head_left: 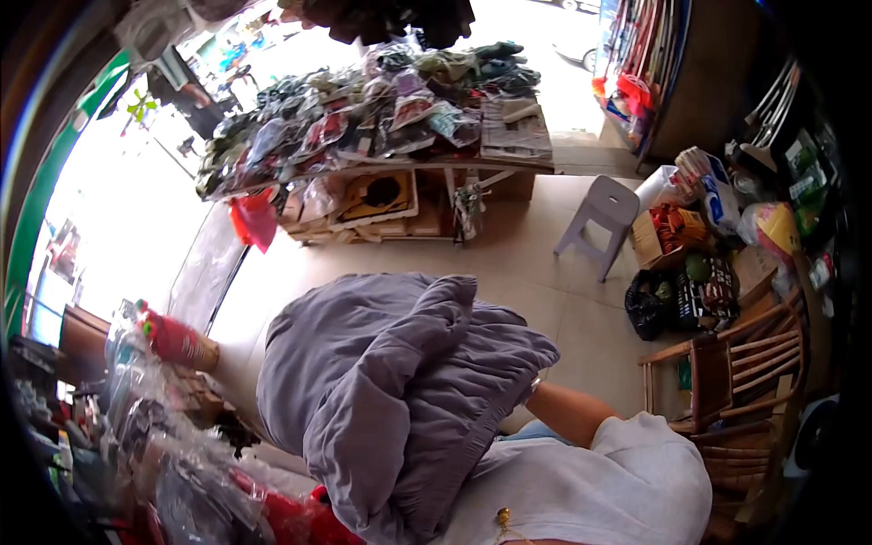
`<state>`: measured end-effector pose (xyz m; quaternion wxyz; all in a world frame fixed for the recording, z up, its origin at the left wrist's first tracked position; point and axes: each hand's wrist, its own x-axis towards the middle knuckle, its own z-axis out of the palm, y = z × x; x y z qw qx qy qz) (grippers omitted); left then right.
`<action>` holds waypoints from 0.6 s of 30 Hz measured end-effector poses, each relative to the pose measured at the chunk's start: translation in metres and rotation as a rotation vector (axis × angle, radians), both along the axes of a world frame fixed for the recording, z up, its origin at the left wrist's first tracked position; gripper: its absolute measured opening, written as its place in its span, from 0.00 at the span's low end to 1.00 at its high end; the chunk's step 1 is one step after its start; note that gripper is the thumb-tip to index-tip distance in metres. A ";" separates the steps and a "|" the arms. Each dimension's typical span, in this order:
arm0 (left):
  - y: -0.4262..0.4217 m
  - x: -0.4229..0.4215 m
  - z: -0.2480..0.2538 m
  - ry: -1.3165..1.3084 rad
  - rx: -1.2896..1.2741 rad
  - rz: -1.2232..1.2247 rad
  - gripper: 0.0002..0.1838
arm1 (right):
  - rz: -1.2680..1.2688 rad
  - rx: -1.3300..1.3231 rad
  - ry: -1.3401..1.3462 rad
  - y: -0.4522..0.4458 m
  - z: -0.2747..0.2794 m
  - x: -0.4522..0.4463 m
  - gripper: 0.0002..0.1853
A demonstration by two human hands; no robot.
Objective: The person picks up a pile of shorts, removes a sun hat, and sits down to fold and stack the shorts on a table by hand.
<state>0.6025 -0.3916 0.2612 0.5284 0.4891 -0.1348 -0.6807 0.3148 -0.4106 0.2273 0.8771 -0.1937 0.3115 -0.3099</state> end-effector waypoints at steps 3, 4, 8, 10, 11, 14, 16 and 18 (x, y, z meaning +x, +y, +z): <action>-0.048 -0.007 -0.014 0.012 0.022 -0.069 0.39 | -0.134 -0.003 0.016 -0.035 -0.001 -0.022 0.28; -0.065 -0.009 -0.016 0.005 0.027 -0.101 0.39 | -0.177 -0.002 0.011 -0.048 -0.002 -0.029 0.28; -0.137 -0.022 -0.024 0.004 0.043 -0.214 0.38 | -0.354 -0.015 0.028 -0.092 -0.001 -0.056 0.28; -0.166 -0.033 -0.028 0.006 0.063 -0.258 0.38 | -0.427 -0.010 0.044 -0.110 -0.001 -0.075 0.28; -0.182 -0.041 -0.031 0.006 0.075 -0.280 0.38 | -0.464 -0.007 0.048 -0.120 -0.001 -0.086 0.28; -0.226 -0.067 -0.037 -0.016 0.097 -0.333 0.38 | -0.567 -0.001 0.042 -0.153 -0.004 -0.125 0.27; -0.253 -0.092 -0.040 -0.016 0.108 -0.347 0.38 | -0.615 -0.007 0.050 -0.178 -0.004 -0.159 0.27; -0.276 -0.122 -0.046 -0.015 0.123 -0.338 0.38 | -0.653 -0.015 0.053 -0.205 -0.006 -0.204 0.27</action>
